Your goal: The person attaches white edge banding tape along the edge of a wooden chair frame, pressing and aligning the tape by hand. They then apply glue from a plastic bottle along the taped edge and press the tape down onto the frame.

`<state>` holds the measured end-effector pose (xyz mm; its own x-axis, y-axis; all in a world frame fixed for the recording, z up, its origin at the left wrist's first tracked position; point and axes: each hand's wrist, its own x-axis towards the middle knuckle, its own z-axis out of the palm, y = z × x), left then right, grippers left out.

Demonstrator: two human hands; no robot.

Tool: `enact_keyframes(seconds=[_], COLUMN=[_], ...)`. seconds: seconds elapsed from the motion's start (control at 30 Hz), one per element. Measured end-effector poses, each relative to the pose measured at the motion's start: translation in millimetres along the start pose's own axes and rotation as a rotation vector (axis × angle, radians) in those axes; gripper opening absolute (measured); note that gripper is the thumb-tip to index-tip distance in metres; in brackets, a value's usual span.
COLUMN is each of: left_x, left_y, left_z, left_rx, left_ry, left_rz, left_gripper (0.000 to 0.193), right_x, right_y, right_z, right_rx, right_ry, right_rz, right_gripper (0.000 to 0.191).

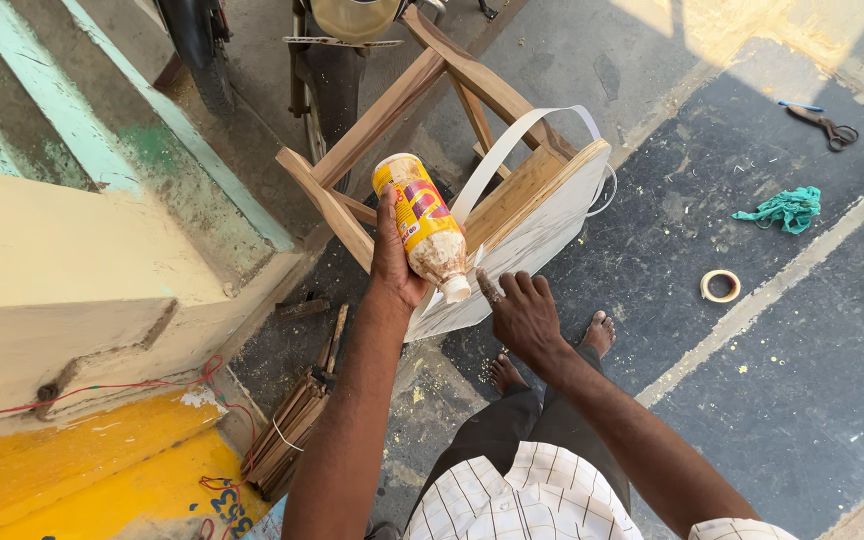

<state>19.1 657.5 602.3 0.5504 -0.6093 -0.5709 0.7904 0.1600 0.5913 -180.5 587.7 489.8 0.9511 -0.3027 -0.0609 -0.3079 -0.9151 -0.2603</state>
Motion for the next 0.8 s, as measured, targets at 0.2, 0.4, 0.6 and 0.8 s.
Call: enact_keyframes(seconds=[0.2,0.4,0.6,0.8], left_x=[-4,-7,-10,-12], left_y=[-3,-1,1,0], left_z=[2,4,4,5], left_rx=[0.006,0.006,0.010,-0.001], left_ry=[0.018,0.020,0.015,-0.016], left_rz=[-0.041,-0.023,-0.034,-0.037], left_gripper=[0.092,0.093,0.091,0.090], right_x=[21,18,21,26], right_y=[1,-16,-22,-47], right_z=[-6,0,-8,-5], right_rx=[0.465,0.542,0.245,0.353], right_ry=[-0.105,-0.051,-0.239,-0.157], right_rz=[0.070,0.152,-0.131,-0.120], right_gripper=[0.091,0.084,0.026,0.041])
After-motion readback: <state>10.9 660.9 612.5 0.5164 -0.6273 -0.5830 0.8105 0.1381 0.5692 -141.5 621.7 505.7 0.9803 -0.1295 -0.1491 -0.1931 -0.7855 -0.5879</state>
